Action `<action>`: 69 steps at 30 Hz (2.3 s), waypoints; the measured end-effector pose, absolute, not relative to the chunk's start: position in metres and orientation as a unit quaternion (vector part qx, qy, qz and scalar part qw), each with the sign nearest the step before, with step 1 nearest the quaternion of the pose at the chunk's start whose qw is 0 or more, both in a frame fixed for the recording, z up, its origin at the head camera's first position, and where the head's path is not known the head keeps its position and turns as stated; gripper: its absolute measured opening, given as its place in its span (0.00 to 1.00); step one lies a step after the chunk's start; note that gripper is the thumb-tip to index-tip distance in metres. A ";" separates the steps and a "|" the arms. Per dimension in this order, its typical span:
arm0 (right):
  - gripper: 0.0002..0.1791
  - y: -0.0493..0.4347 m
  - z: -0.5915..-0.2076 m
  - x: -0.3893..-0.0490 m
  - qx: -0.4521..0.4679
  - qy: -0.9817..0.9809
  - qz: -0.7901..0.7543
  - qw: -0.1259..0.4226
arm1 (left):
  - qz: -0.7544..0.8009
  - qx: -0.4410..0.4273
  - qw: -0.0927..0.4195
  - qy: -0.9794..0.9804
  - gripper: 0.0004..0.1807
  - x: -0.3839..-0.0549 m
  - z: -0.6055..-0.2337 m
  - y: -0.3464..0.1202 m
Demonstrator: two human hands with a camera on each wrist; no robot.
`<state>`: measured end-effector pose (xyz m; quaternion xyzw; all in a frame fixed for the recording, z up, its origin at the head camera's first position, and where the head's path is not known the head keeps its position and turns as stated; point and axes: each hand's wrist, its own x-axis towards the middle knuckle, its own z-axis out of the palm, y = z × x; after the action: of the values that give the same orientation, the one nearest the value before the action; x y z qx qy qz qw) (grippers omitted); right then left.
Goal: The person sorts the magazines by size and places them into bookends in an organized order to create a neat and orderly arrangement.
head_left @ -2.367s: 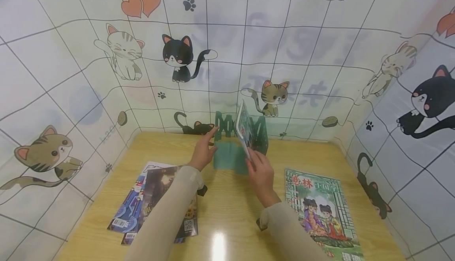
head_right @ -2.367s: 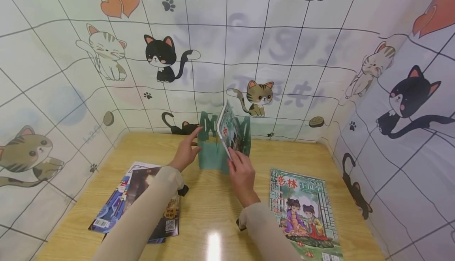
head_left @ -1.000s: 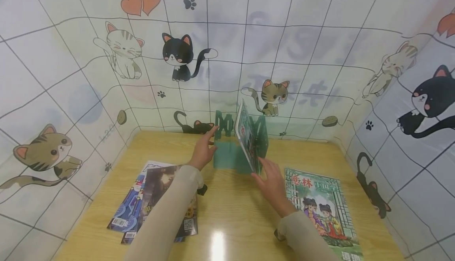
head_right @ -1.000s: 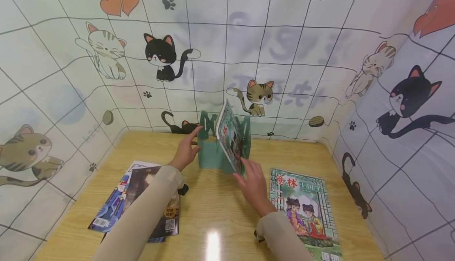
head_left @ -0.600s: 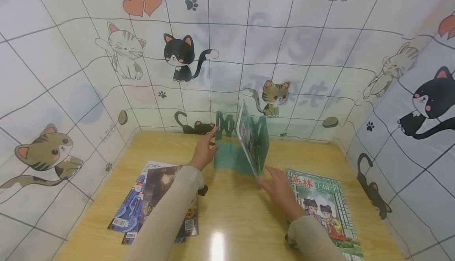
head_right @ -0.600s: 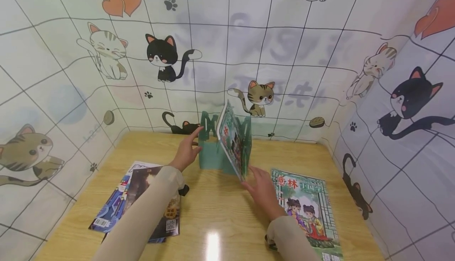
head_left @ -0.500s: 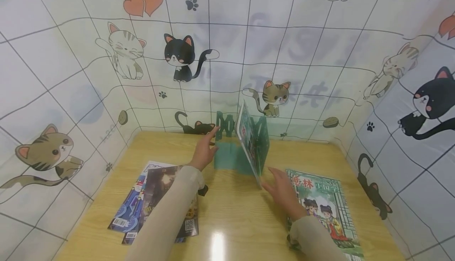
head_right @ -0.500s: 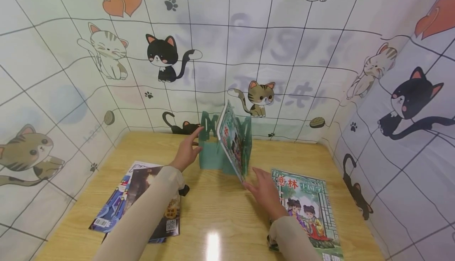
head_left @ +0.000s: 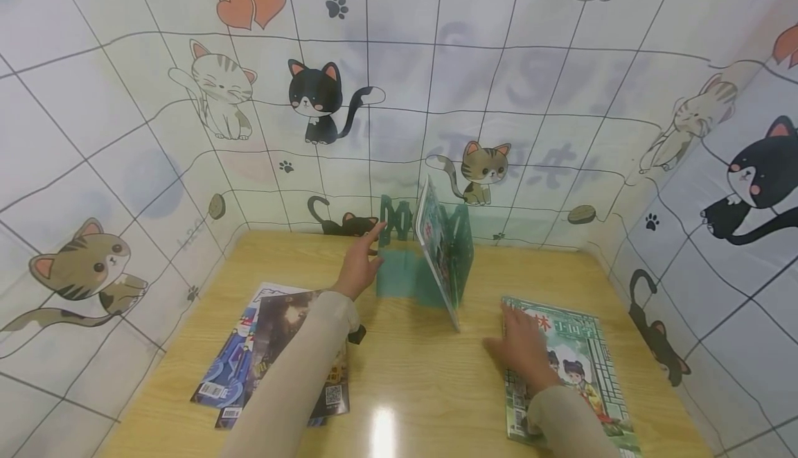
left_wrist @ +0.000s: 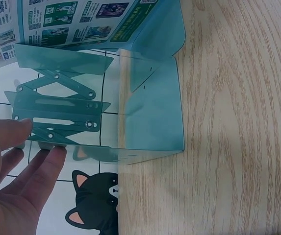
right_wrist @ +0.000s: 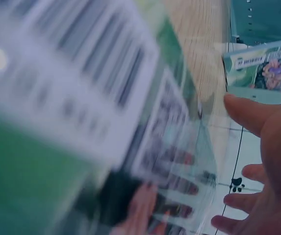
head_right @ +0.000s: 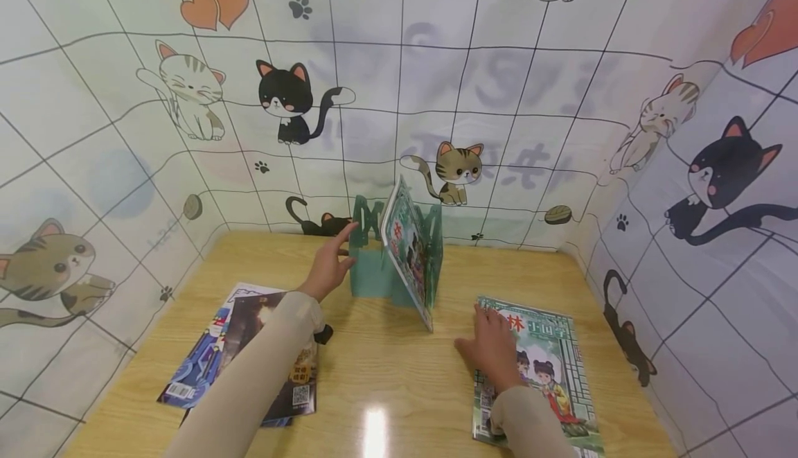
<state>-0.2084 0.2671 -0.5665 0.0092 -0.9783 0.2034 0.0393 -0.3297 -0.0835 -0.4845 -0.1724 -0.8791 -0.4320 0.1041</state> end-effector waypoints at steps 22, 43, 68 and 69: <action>0.67 0.292 -0.550 -0.184 -0.068 -0.965 0.225 -0.119 | -0.427 -0.183 0.119 -0.877 0.44 -0.332 -0.489 -0.084; 0.62 0.294 -0.544 -0.200 -0.039 -0.960 0.232 -0.150 | -0.439 -0.185 0.111 -0.872 0.45 -0.328 -0.483 -0.084; 0.32 0.278 -0.571 -0.185 -0.010 -0.983 0.176 0.046 | -0.432 -0.173 0.109 -0.878 0.44 -0.326 -0.481 -0.082; 0.31 0.278 -0.572 -0.184 -0.007 -0.983 0.175 0.054 | -0.433 -0.173 0.110 -0.878 0.44 -0.326 -0.481 -0.082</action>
<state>-0.1840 0.2779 -0.5717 -0.0072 -0.9830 0.1752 0.0538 -0.3262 -0.0817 -0.4814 -0.1730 -0.8779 -0.4326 0.1104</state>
